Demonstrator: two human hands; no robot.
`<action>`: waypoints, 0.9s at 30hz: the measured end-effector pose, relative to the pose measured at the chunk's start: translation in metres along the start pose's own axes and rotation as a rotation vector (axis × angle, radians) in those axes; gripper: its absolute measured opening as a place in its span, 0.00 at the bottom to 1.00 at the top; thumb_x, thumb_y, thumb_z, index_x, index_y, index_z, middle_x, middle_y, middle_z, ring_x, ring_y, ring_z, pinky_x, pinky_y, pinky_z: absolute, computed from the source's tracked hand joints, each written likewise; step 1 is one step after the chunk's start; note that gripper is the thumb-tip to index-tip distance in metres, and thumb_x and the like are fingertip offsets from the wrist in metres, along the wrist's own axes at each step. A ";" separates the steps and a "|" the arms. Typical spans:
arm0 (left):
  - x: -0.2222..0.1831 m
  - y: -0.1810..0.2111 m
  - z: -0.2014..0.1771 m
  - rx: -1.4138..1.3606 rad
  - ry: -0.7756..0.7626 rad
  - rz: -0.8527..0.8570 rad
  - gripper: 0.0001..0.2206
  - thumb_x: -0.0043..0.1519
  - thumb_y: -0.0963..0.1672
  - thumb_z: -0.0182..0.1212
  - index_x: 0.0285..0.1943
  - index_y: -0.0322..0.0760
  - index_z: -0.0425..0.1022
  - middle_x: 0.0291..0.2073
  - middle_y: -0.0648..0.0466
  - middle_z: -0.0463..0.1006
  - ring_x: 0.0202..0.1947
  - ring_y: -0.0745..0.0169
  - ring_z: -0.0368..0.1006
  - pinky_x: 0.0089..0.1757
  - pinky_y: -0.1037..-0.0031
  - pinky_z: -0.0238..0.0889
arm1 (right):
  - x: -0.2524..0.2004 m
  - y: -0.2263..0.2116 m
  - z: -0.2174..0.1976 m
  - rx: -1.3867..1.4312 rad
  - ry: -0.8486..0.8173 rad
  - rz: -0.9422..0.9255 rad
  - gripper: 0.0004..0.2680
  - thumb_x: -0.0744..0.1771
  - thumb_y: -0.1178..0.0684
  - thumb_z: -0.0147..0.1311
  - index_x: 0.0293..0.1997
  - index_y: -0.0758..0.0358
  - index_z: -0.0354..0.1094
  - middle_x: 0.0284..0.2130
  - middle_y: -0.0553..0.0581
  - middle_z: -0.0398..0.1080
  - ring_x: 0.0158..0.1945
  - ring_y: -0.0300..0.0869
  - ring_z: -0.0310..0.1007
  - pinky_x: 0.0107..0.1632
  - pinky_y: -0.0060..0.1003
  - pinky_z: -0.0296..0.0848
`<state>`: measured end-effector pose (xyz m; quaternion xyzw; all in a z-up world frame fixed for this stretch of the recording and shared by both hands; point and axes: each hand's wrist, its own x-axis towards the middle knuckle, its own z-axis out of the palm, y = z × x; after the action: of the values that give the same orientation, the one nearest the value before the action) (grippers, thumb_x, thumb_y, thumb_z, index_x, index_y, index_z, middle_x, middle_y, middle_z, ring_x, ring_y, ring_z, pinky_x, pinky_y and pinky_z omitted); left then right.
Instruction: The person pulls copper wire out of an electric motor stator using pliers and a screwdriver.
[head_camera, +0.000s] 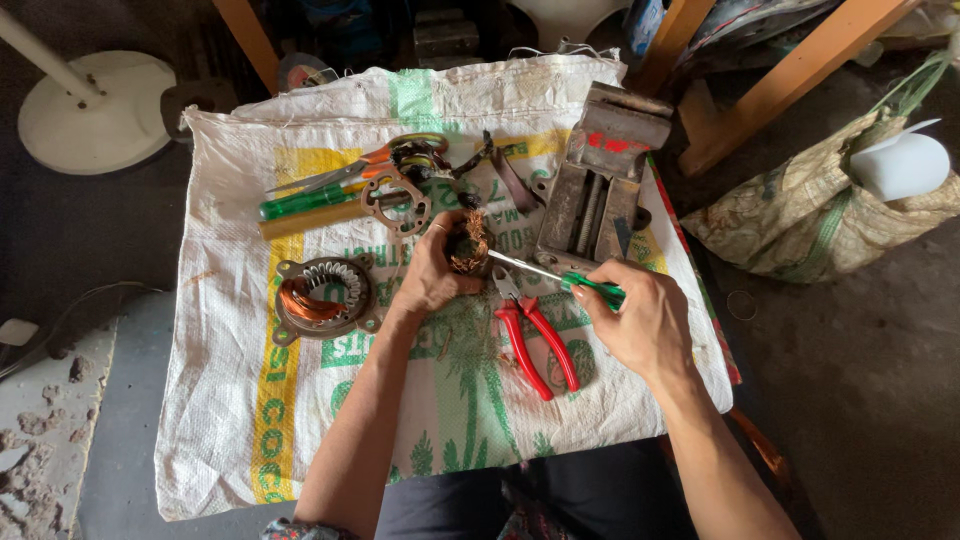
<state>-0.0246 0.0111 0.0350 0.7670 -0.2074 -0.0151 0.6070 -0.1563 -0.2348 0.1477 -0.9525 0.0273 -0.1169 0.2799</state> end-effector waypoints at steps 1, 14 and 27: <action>0.000 -0.001 0.000 0.006 0.000 -0.004 0.43 0.34 0.40 0.76 0.65 0.29 0.65 0.52 0.46 0.77 0.54 0.54 0.74 0.61 0.67 0.66 | 0.000 0.000 0.000 0.022 0.014 -0.027 0.07 0.64 0.47 0.63 0.37 0.57 0.78 0.29 0.55 0.79 0.25 0.44 0.77 0.28 0.40 0.70; -0.001 0.001 -0.001 0.106 0.026 0.007 0.41 0.35 0.42 0.75 0.63 0.29 0.67 0.50 0.43 0.77 0.53 0.51 0.75 0.58 0.67 0.68 | 0.000 0.003 0.004 -0.016 -0.037 0.076 0.07 0.64 0.46 0.64 0.37 0.56 0.78 0.27 0.54 0.79 0.26 0.45 0.78 0.30 0.41 0.71; -0.002 0.000 -0.006 0.114 -0.021 0.023 0.43 0.32 0.41 0.75 0.64 0.30 0.68 0.50 0.47 0.79 0.51 0.54 0.76 0.57 0.68 0.68 | 0.020 0.065 0.026 0.385 -0.171 -0.148 0.05 0.65 0.52 0.63 0.36 0.62 0.80 0.28 0.55 0.80 0.28 0.41 0.75 0.30 0.36 0.70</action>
<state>-0.0245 0.0177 0.0361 0.7977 -0.2232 -0.0041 0.5603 -0.1293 -0.2785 0.0952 -0.8874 -0.0893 -0.0592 0.4484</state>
